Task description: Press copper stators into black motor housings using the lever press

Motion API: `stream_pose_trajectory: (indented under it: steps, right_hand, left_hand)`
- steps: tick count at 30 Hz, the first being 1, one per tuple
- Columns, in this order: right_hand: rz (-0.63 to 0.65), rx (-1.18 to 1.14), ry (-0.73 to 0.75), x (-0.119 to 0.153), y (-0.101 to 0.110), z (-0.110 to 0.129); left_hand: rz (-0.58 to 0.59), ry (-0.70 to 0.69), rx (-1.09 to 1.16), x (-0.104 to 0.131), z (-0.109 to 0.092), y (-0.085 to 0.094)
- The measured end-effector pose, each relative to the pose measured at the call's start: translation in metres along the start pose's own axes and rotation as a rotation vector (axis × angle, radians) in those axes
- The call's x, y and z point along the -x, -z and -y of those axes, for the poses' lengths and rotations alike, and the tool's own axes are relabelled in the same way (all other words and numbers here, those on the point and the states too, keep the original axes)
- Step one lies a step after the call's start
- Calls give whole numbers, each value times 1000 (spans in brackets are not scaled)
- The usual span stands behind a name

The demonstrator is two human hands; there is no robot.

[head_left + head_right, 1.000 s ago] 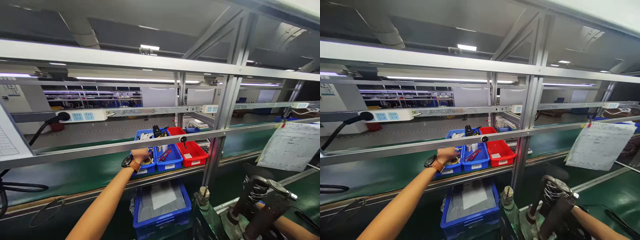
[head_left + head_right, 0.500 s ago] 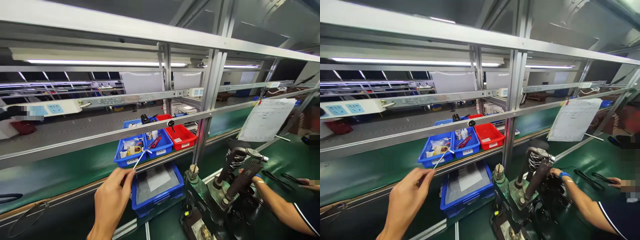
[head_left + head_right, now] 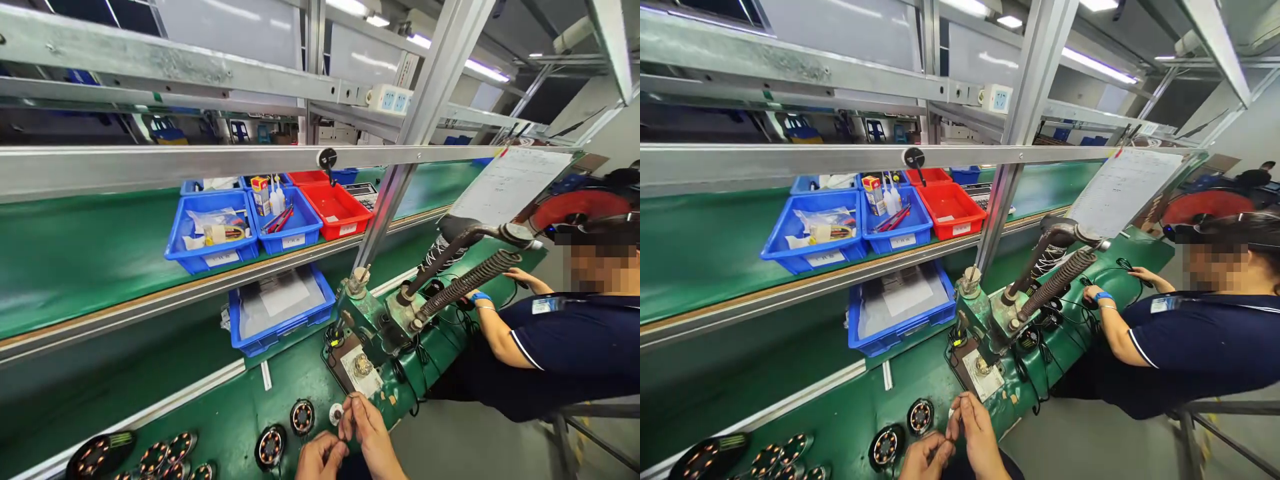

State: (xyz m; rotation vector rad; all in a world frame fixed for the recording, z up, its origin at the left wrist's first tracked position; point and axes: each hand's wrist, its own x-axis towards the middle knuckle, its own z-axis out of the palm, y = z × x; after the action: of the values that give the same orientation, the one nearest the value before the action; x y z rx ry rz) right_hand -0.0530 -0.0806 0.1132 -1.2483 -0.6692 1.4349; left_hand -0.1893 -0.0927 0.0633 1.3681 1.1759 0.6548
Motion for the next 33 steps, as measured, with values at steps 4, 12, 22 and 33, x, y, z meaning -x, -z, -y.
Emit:
stream_pose_trajectory:
  steps: [4,12,22,33]
  right_hand:
    - [-132,-43,-81,11,21,-1]
    - [-289,18,-160,19,68,34]
    - [-308,12,-204,13,107,42]
    - [-251,103,-259,-34,188,-42]
  left_hand:
    - [12,76,50,1,18,-13]
    - [-403,144,-138,4,98,-74]
    - [-401,133,-269,-53,109,-98]
    - [-611,87,-171,-67,143,-100]
